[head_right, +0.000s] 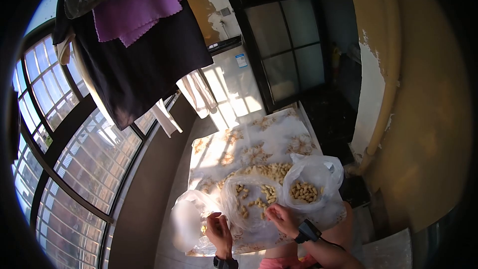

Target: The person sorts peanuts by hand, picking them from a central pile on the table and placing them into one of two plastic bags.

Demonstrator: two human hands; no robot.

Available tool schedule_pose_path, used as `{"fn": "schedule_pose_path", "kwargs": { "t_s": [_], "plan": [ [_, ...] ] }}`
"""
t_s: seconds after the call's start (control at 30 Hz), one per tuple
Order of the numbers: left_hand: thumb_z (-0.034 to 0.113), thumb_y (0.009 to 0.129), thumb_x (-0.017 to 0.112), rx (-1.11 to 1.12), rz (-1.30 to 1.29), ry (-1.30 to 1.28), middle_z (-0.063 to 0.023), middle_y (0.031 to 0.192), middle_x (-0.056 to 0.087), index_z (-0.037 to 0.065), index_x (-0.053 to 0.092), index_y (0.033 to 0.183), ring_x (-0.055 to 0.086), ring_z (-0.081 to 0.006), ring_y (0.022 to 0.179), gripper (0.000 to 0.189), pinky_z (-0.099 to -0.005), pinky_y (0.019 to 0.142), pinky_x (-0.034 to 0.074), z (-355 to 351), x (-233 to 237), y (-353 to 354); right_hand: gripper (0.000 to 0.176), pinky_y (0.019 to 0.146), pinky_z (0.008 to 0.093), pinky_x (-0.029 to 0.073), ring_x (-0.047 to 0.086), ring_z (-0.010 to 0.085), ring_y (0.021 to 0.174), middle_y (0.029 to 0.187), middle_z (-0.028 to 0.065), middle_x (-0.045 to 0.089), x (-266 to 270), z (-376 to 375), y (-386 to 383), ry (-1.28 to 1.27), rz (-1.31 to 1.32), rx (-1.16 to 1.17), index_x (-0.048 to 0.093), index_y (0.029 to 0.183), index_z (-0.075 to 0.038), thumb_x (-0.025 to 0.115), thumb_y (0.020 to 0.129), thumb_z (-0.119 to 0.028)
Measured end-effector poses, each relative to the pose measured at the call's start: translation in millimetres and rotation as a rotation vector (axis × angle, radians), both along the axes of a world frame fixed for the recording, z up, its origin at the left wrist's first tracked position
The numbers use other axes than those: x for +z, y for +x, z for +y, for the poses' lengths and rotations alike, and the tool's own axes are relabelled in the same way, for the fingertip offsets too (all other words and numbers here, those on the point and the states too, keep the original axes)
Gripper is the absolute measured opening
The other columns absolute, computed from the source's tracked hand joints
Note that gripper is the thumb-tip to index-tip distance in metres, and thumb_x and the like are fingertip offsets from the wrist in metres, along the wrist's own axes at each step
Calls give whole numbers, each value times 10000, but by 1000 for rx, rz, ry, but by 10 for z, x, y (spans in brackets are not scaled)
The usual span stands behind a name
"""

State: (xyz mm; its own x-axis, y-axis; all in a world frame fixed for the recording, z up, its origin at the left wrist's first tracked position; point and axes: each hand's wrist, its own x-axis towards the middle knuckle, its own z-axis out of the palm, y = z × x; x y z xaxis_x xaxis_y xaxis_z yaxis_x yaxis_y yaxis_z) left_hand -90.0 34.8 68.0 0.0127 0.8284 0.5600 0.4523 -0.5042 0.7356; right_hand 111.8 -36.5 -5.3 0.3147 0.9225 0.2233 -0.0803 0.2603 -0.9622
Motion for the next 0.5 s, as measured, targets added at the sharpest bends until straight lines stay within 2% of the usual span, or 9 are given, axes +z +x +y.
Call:
{"fn": "schedule_pose_path", "kwargs": {
  "t_s": [0.07, 0.17, 0.23, 0.3, 0.37, 0.5],
  "plan": [
    [169, 972, 639, -129, -11, -95, -49, 648, 597, 41, 598, 1083, 535, -137, 506, 174, -286, 488, 400, -105, 94, 180, 183, 733, 276, 525, 641, 118, 791, 886, 47, 655, 1, 7, -5, 4, 8, 1, 610, 1005, 6, 591, 1007, -176],
    [199, 992, 613, -237, 31, -96, -67, 645, 576, 54, 575, 1129, 535, -155, 520, 203, -302, 492, 385, -102, -16, 474, 189, 728, 275, 528, 649, 118, 786, 889, 53, 666, 31, -17, 14, -9, -24, -26, 623, 1000, 8, 598, 1004, -179],
    [221, 1015, 566, -310, 55, -107, -94, 667, 588, 52, 553, 1162, 562, -207, 539, 224, -334, 504, 403, -90, -99, 622, 172, 792, 265, 517, 634, 108, 864, 984, 39, 660, 48, -40, 37, -104, -71, 18, 610, 1068, -11, 574, 1021, -172],
    [230, 1022, 549, -340, 68, -113, -108, 682, 604, 51, 541, 1178, 581, -238, 548, 237, -353, 510, 416, -72, -145, 750, 169, 796, 264, 517, 633, 108, 869, 989, 37, 661, 44, -42, 43, -92, -63, 13, 614, 1071, -11, 577, 1019, -167],
    [220, 1012, 551, -361, 95, -150, -154, 762, 670, 74, 525, 1220, 672, -352, 648, 255, -435, 573, 497, -57, -202, 831, 153, 814, 268, 519, 638, 113, 894, 1008, 39, 666, 48, -41, 23, -72, 5, 23, 626, 1091, -9, 582, 1005, -129],
    [258, 1032, 496, -374, 69, -148, -180, 820, 699, 74, 510, 1232, 687, -393, 718, 272, -474, 605, 509, -57, -346, 885, 185, 855, 279, 516, 639, 132, 961, 1050, 55, 668, 45, -35, 33, -31, -89, 1, 627, 1134, 3, 609, 957, -50]
  ]
}}
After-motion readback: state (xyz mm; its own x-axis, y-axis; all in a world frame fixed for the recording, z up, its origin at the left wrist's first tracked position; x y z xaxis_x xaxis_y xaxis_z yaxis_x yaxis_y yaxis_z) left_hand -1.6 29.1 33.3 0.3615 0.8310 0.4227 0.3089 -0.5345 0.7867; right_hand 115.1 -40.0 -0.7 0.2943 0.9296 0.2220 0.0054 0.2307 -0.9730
